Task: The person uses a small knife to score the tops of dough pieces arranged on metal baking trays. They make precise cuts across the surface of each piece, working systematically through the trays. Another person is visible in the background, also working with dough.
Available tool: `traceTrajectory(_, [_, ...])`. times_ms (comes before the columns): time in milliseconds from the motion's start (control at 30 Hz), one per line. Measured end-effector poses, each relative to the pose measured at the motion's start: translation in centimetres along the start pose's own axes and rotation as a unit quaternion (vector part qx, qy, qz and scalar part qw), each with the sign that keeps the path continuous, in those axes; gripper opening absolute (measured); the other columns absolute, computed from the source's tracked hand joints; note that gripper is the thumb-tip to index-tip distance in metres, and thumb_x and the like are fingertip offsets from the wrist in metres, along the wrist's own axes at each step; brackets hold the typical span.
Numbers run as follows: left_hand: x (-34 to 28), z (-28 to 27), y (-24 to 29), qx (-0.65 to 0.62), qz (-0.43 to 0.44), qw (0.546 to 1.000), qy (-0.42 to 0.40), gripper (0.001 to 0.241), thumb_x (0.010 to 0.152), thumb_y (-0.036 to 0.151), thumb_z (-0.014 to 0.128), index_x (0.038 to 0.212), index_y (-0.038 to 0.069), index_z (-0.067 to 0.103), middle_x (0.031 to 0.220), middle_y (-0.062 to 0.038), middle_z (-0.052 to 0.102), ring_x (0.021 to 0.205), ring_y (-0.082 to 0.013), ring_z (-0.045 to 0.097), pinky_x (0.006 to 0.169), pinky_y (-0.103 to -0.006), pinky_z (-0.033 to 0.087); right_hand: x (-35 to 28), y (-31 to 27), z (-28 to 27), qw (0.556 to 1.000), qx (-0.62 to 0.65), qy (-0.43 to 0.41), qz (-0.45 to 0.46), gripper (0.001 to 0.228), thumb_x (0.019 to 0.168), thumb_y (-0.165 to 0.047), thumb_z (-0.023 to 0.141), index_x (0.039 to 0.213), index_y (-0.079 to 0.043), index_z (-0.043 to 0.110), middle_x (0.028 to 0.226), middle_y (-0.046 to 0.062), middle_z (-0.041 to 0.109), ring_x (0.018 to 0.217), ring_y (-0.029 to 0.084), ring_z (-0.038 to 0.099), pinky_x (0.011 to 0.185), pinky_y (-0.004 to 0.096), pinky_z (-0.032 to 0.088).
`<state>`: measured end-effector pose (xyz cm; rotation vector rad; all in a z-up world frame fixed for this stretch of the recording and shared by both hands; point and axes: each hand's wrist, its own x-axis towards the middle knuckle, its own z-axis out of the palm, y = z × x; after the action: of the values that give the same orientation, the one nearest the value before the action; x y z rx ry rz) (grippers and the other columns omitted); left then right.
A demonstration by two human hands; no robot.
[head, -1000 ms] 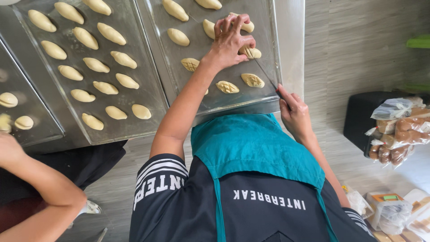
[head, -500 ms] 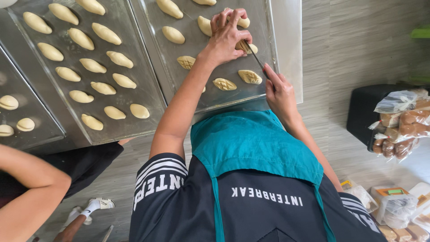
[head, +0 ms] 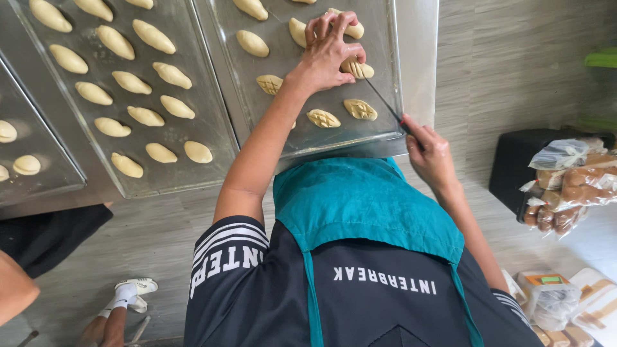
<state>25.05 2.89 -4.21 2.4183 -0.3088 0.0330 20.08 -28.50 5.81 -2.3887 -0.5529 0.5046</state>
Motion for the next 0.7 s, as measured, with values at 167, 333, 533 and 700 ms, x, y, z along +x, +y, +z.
traceTrajectory(167, [-0.6,-0.5,0.5,0.001,-0.021,1.000,0.012,0.067,0.056,0.039,0.099,0.117,0.031,0.073,0.138,-0.006,0.032,0.137,-0.0358,0.024,0.111,-0.0592,0.017,3.7,1.5,-2.4,0.990,-0.059,0.025,-0.123,0.033,0.101,-0.006,0.068,0.133,-0.011,0.068,0.108,0.014,0.070,0.095,0.034,0.066,0.081,0.042,0.051])
traceTrajectory(333, [-1.9,-0.5,0.1,0.029,-0.056,0.997,0.047,0.062,0.059,0.039,0.100,0.115,0.032,0.073,0.142,-0.004,0.033,0.138,-0.0357,0.024,0.113,-0.0587,0.019,8.8,2.5,-2.5,0.968,-0.151,0.020,-0.198,0.027,0.100,-0.001,0.069,0.125,-0.011,0.072,0.107,0.005,0.072,0.099,0.028,0.064,0.084,0.041,0.043])
traceTrajectory(533, [-2.1,0.9,0.6,0.033,-0.044,0.994,0.098,0.052,0.061,0.037,0.099,0.107,0.029,0.076,0.144,-0.005,0.034,0.138,-0.0359,0.026,0.113,-0.0587,0.019,11.3,2.1,-1.7,0.959,-0.144,0.017,-0.242,0.032,0.097,0.000,0.069,0.127,-0.011,0.073,0.110,0.004,0.072,0.100,0.027,0.063,0.087,0.040,0.044])
traceTrajectory(700, [-1.6,1.7,0.7,0.047,-0.037,0.994,0.096,0.043,0.062,0.033,0.099,0.098,0.027,0.076,0.144,-0.004,0.037,0.141,-0.0337,0.027,0.113,-0.0572,0.018,12.7,0.5,0.4,0.956,-0.136,0.030,-0.257,0.033,0.097,0.000,0.069,0.128,-0.011,0.073,0.105,0.005,0.070,0.098,0.027,0.062,0.085,0.041,0.043])
